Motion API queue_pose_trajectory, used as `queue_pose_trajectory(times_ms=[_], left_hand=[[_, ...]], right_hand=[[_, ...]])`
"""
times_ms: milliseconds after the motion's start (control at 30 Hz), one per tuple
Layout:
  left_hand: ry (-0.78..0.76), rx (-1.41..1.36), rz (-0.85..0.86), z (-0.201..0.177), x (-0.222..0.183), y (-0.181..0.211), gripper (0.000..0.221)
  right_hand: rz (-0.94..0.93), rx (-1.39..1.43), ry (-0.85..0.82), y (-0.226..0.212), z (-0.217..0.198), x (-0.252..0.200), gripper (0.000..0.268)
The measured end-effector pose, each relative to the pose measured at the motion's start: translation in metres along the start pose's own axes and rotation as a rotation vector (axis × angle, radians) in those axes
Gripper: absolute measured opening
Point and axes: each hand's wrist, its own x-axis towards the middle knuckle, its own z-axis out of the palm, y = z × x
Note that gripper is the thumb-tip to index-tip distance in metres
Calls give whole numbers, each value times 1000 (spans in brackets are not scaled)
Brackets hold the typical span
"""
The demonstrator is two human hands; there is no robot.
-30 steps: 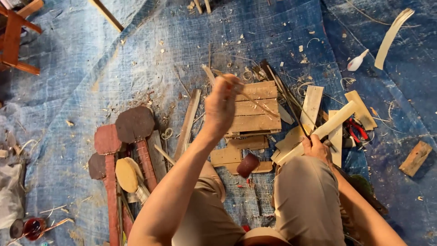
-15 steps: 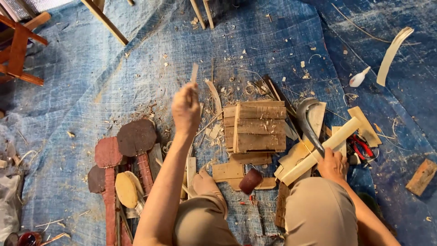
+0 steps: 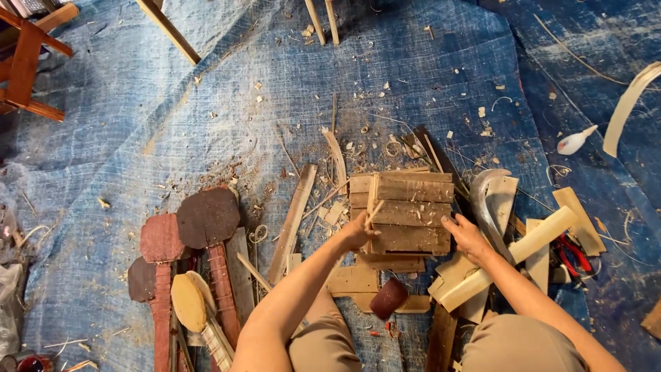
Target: The person shaves thin strips of wood from a wooden block using a curved hand blade.
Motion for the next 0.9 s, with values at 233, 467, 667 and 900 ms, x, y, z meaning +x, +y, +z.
queue_pose_trajectory(times_ms=[233,467,667,900], left_hand=[[-51,-298,-71,-35,-53,45,98],[84,-467,-100,-74,-80,68,97],[69,-716,-115,-55,-63,22,101],[51,-754,-58,-45,-51,-4,103]], right_hand=[[9,137,-17,-25,22,-24,108],[-91,-114,-13,-12,21,43,88],[-120,-64,-73,-70,39,-17,90],[-141,-16,-55,-45,40,1,87]])
